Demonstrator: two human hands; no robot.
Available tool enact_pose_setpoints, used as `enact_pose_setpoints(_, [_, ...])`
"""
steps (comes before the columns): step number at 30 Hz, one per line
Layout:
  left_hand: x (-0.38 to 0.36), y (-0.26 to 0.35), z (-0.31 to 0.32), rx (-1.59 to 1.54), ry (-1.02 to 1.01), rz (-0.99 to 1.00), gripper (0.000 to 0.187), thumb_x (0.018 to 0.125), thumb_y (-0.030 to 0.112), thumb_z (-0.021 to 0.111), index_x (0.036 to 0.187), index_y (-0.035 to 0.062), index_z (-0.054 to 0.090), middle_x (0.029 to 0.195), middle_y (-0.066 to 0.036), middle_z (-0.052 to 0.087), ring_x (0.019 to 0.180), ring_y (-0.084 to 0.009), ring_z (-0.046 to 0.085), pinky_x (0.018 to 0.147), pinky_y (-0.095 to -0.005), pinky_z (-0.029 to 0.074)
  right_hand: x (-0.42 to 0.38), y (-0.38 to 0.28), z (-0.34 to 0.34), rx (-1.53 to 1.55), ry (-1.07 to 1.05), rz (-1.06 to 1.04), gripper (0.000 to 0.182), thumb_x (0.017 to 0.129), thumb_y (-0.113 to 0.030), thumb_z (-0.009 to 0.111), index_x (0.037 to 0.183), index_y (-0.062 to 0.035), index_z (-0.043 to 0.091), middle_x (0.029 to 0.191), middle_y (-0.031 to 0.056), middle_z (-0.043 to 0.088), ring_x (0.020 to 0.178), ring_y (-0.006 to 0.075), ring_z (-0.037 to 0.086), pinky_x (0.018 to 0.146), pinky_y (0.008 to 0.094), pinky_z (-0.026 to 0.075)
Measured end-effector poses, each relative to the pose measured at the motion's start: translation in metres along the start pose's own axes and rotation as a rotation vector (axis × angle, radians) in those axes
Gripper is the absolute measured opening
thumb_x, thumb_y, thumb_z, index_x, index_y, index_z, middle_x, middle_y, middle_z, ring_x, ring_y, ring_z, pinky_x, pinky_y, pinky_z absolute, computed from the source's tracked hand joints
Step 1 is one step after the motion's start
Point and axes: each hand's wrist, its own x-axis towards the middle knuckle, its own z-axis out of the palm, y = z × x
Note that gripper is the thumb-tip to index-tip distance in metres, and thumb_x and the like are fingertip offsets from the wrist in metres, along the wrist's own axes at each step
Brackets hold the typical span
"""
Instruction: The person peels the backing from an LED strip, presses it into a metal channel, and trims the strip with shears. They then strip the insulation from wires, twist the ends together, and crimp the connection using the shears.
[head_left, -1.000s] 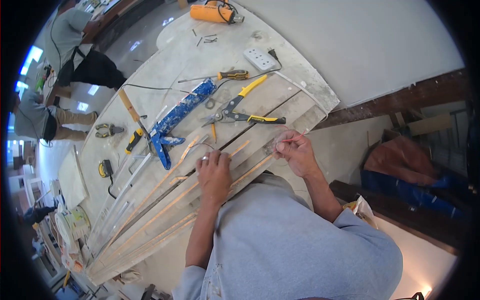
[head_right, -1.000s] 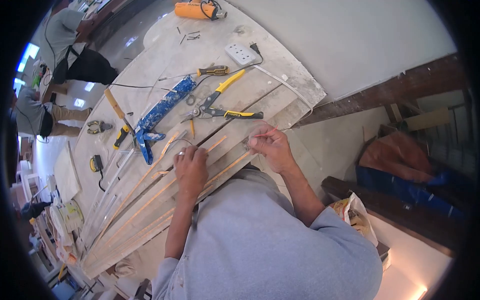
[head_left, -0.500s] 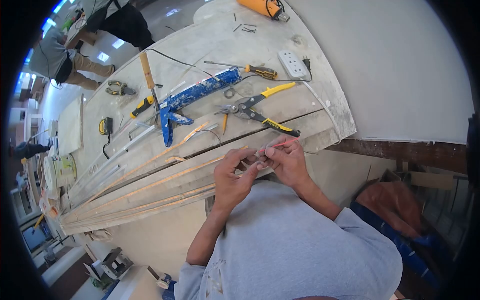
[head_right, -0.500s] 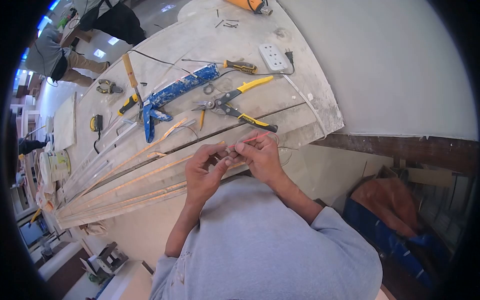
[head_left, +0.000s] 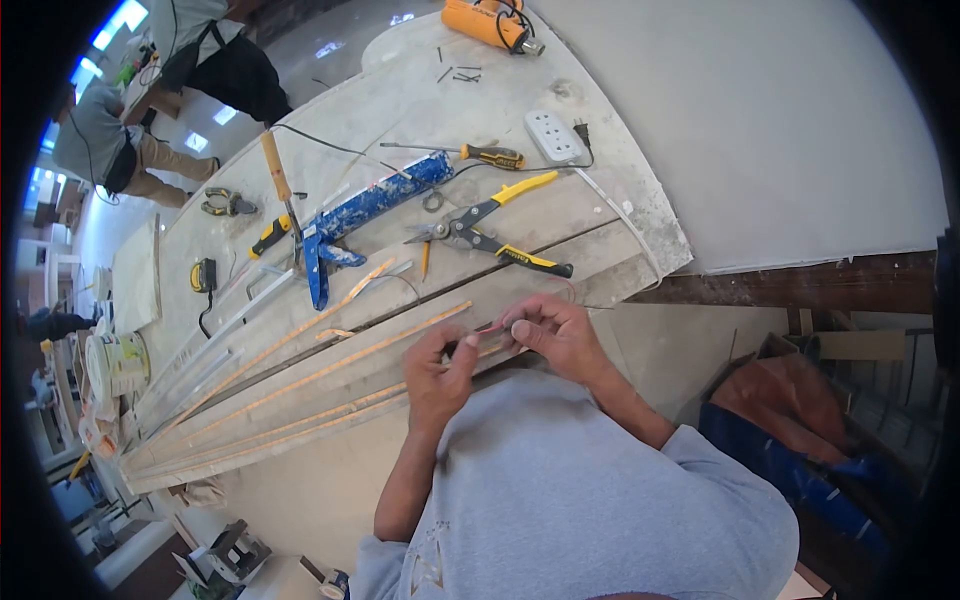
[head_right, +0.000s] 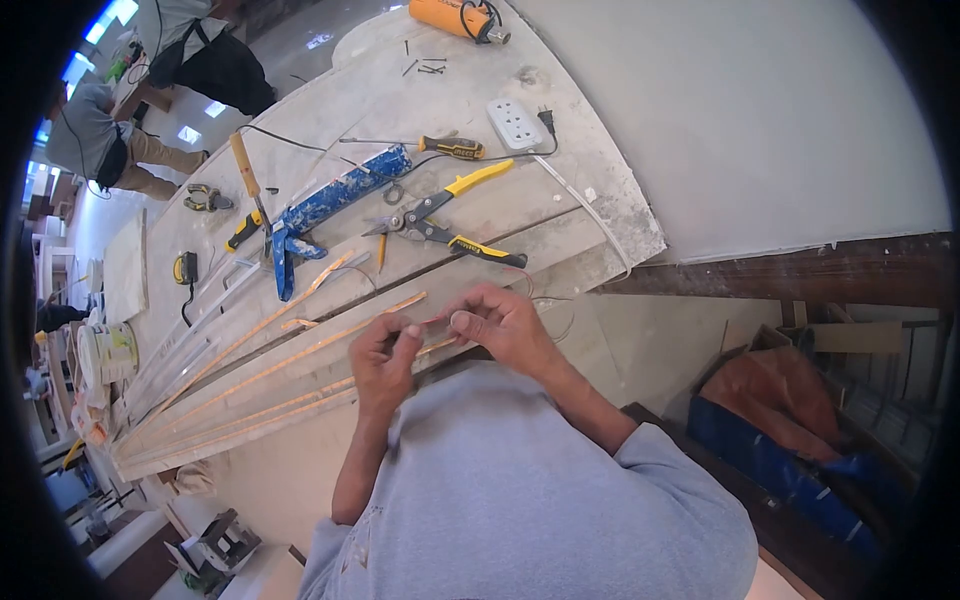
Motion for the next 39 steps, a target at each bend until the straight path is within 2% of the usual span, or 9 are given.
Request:
enact_pose_setpoints(2, [-0.007,-0.001,-0.014,-0.032,0.033,-0.036,0.01,0.1,0.008,0.069,0.094,-0.0002,0.07,0.08,-0.001,0.068,0.073,-0.0073,0.06,0.067,-0.0244,0.048,0.012,-0.026,-0.013,-0.776,-0.007,-0.398,0.03,0.094,-0.019,0.08,0.117,-0.0016,0.069,0.106,0.0111,0.071,0.096,0.024,0.072,0.077,0.0385,0.059])
enact_pose_setpoints(3, [-0.01,0.002,-0.023,-0.11,0.089,-0.086,0.01,0.1,0.008,0.069,0.094,-0.0005,0.07,0.08,-0.001,0.068,0.073,-0.0078,0.06,0.068,-0.0247,0.048,0.023,-0.037,-0.014,-0.777,-0.012,-0.398,0.03,0.094,-0.019,0.08,0.117,-0.0016,0.069,0.106,0.0111,0.071,0.096,0.024,0.072,0.077,0.0385,0.059])
enact_pose_setpoints(5, [-0.018,0.003,-0.037,-0.181,0.202,-0.13,0.014,0.101,0.011,0.068,0.093,-0.0007,0.069,0.079,-0.004,0.067,0.072,-0.0098,0.061,0.068,-0.0262,0.05,0.048,-0.055,-0.017,-1.412,0.129,-0.841,0.039,0.085,-0.021,0.085,0.115,-0.0034,0.069,0.113,0.0148,0.065,0.103,0.0312,0.065,0.084,0.0415,0.056])
enact_pose_setpoints(8, [-0.033,-0.004,-0.058,-0.215,0.285,-0.083,0.013,0.101,0.008,0.065,0.094,-0.0023,0.068,0.077,-0.004,0.066,0.07,-0.0097,0.061,0.066,-0.0257,0.05,0.069,-0.054,-0.018,-1.643,0.005,-0.592,0.035,0.084,-0.021,0.083,0.111,-0.0039,0.068,0.106,0.0165,0.061,0.103,0.0383,0.06,0.088,0.0482,0.052])
enact_pose_setpoints(12, [-0.057,-0.006,-0.081,-0.244,0.411,-0.114,0.019,0.104,0.012,0.061,0.091,-0.0014,0.065,0.075,-0.006,0.062,0.067,-0.0133,0.058,0.062,-0.029,0.049,0.079,-0.042,-0.018,-1.712,-0.056,-0.498,0.029,0.089,-0.022,0.078,0.11,-0.0038,0.067,0.108,0.0152,0.06,0.108,0.0369,0.059,0.087,0.0492,0.053])
enact_pose_setpoints(17, [-0.076,-0.018,-0.109,-0.345,0.497,-0.118,0.023,0.105,0.013,0.06,0.087,-0.0002,0.063,0.073,-0.006,0.061,0.065,-0.0133,0.057,0.059,-0.0284,0.047,0.097,-0.068,-0.016,-1.67,0.047,-0.756,0.025,0.089,-0.016,0.075,0.108,-0.002,0.066,0.105,0.0171,0.061,0.104,0.0383,0.061,0.086,0.05,0.053])
enact_pose_setpoints(31, [-0.071,-0.018,-0.146,-0.221,0.424,-0.176,0.027,0.107,0.015,0.062,0.084,0.0005,0.064,0.072,-0.004,0.063,0.062,-0.0102,0.057,0.057,-0.0264,0.047,0.349,-0.122,-0.005,-1.891,-0.058,-0.623,0.028,0.092,-0.027,0.076,0.101,-0.0009,0.071,0.11,0.0203,0.068,0.114,0.0391,0.063,0.097,0.049,0.051])
enact_pose_setpoints(36, [-0.067,-0.03,-0.152,-0.241,0.321,-0.134,0.022,0.106,0.013,0.062,0.088,0.0013,0.066,0.077,-0.003,0.065,0.071,-0.0096,0.06,0.066,-0.0256,0.049,0.363,-0.104,0.004,-1.789,-0.08,-0.553,0.031,0.092,-0.031,0.077,0.106,-0.0032,0.076,0.112,0.0201,0.07,0.115,0.0381,0.063,0.099,0.0484,0.051])
enact_pose_setpoints(39, [-0.06,-0.026,-0.147,-0.192,0.274,-0.149,0.018,0.105,0.012,0.063,0.092,0.0015,0.068,0.082,-0.004,0.067,0.079,-0.0102,0.062,0.074,-0.0253,0.051,0.338,-0.086,0.007,-1.708,0.157,-0.791,0.033,0.093,-0.033,0.077,0.11,-0.005,0.078,0.115,0.021,0.072,0.116,0.0375,0.064,0.1,0.048,0.051])
